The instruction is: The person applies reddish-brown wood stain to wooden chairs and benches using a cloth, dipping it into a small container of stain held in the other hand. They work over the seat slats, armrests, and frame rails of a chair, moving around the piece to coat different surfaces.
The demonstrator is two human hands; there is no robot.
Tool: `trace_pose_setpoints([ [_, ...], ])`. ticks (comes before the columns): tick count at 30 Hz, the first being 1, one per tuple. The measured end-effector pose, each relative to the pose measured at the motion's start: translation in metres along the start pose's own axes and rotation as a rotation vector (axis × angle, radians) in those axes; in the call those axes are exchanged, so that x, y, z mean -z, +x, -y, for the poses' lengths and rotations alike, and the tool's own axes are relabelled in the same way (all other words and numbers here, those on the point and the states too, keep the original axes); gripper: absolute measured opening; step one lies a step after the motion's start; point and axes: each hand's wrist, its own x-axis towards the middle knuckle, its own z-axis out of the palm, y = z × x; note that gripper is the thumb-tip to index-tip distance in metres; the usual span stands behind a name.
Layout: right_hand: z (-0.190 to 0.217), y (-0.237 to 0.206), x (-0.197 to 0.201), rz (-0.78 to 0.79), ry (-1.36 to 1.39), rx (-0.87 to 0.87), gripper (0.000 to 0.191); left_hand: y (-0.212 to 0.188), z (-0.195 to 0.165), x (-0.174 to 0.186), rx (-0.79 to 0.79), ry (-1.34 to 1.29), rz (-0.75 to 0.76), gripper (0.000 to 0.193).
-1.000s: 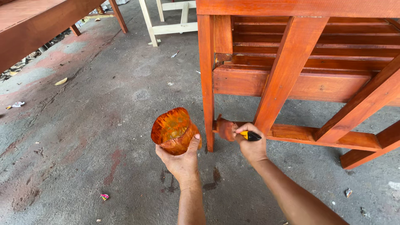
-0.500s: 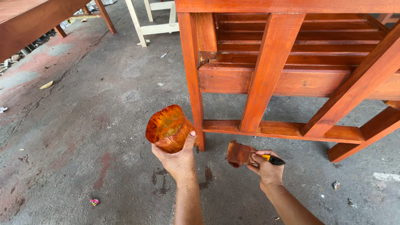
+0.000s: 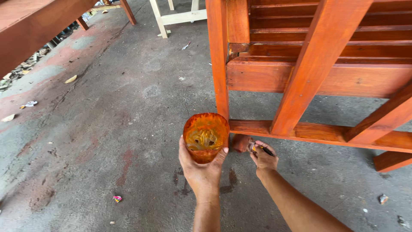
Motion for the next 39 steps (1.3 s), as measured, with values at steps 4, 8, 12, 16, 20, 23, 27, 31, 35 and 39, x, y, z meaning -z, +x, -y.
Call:
trace_pose_setpoints([
  [4, -0.008, 0.002, -0.022, 0.013, -0.075, -0.033, 0.011, 0.003, 0.002, 0.002, 0.032, -0.130, 0.040, 0.114],
  [8, -0.010, 0.009, -0.029, 0.017, -0.269, -0.063, 0.011, 0.011, 0.011, 0.004, 0.100, -0.287, 0.062, 0.114],
  [12, -0.005, 0.020, -0.024, 0.079, -0.343, -0.050, 0.007, 0.017, 0.021, 0.003, 0.103, -0.434, 0.074, 0.107],
  [16, -0.002, 0.029, -0.016, 0.130, -0.367, -0.133, 0.007, 0.017, 0.026, 0.002, 0.136, -0.424, 0.088, 0.102],
  [20, 0.001, 0.034, -0.002, 0.163, -0.441, -0.174, 0.009, 0.013, 0.027, -0.006, 0.122, -0.438, 0.116, 0.102],
  [23, 0.011, 0.037, 0.013, 0.261, -0.378, -0.264, 0.012, 0.009, 0.026, -0.013, 0.127, -0.400, 0.129, 0.102],
  [27, 0.018, 0.039, 0.018, 0.098, -0.238, -0.136, 0.009, 0.009, 0.025, -0.012, 0.128, -0.489, 0.140, 0.102],
  [31, 0.002, 0.033, -0.003, 0.123, -0.161, -0.043, 0.010, 0.010, 0.026, -0.005, 0.172, -0.390, 0.107, 0.100],
  [35, -0.011, 0.026, -0.017, 0.128, -0.232, -0.101, 0.011, 0.011, 0.027, -0.004, 0.130, -0.436, 0.111, 0.100],
  [39, -0.012, 0.026, -0.007, 0.124, -0.213, -0.178, 0.013, 0.007, 0.026, -0.011, 0.126, -0.411, 0.120, 0.101],
])
